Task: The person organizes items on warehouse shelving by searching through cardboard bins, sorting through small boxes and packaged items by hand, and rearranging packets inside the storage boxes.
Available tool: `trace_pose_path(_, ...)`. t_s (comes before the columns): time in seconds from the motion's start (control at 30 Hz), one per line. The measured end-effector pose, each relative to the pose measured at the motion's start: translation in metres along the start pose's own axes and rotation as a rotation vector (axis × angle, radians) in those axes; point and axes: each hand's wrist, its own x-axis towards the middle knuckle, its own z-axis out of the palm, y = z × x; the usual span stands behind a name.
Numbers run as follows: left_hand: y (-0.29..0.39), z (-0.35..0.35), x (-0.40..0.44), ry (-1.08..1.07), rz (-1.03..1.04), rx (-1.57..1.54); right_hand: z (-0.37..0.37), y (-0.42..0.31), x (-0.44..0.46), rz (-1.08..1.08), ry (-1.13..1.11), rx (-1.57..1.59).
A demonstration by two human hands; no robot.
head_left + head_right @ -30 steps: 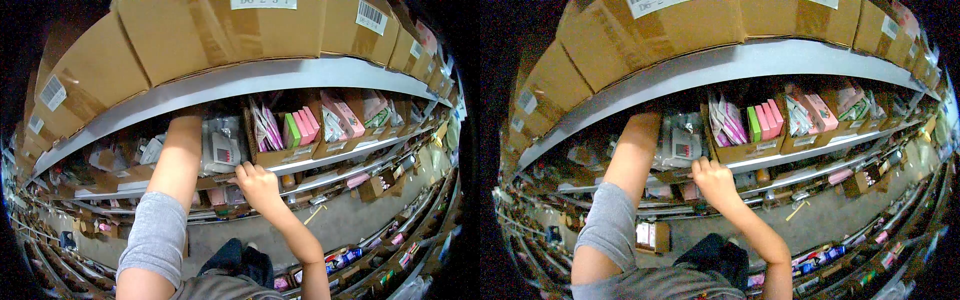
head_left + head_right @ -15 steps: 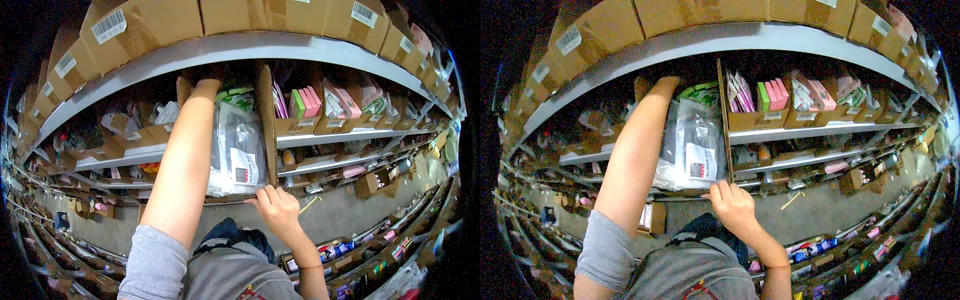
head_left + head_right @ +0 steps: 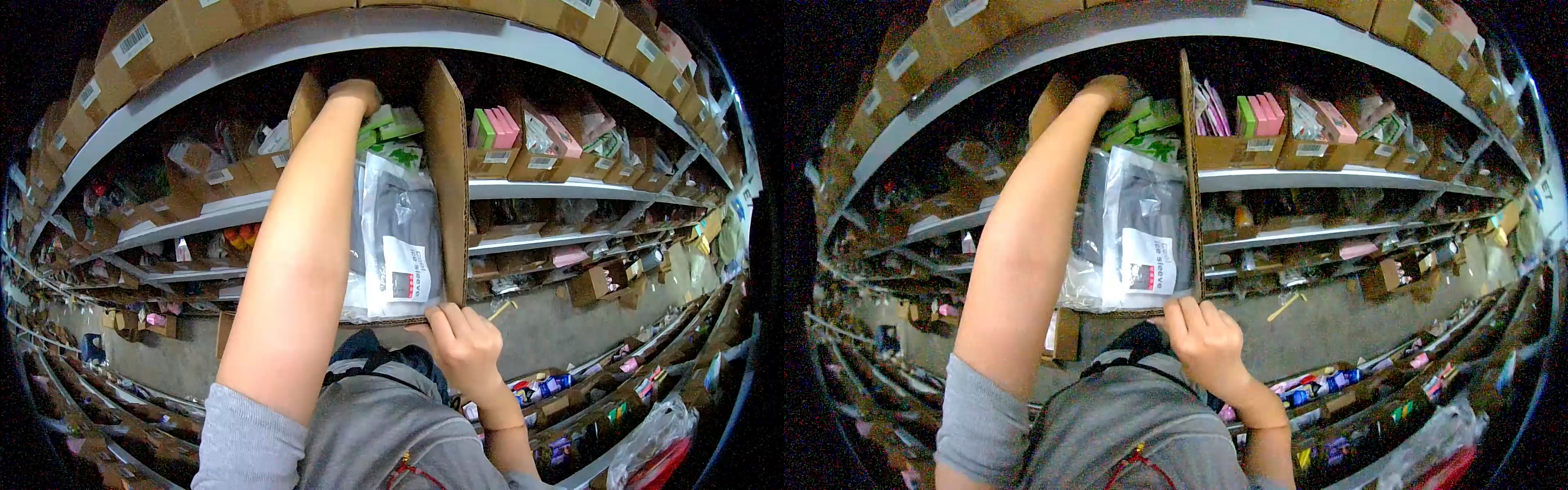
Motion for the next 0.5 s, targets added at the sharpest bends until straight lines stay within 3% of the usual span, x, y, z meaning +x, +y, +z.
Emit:
trace_pose_path(0.2,0.0,0.002,-0.008,0.048,0.02,-0.021,0.001,-0.001,-0.001,0.007,0.017,0.028)
trace_pose_path(0.27,0.004,-0.002,-0.01,-0.16,0.059,0.053,0.002,-0.002,-0.001,0.017,0.031,0.013)
trace_pose_path(0.3,0.005,0.002,-0.014,-0.16,0.057,0.052,0.001,-0.002,-0.001,0.015,0.03,0.014)
trace_pose_path(0.37,0.007,0.013,-0.023,0.19,0.066,0.072,0.001,-0.001,-0.001,0.013,0.019,0.009)
trace_pose_path(0.5,-0.002,0.017,0.002,0.026,0.041,0.046,0.005,0.0,-0.006,0.02,0.028,0.02)
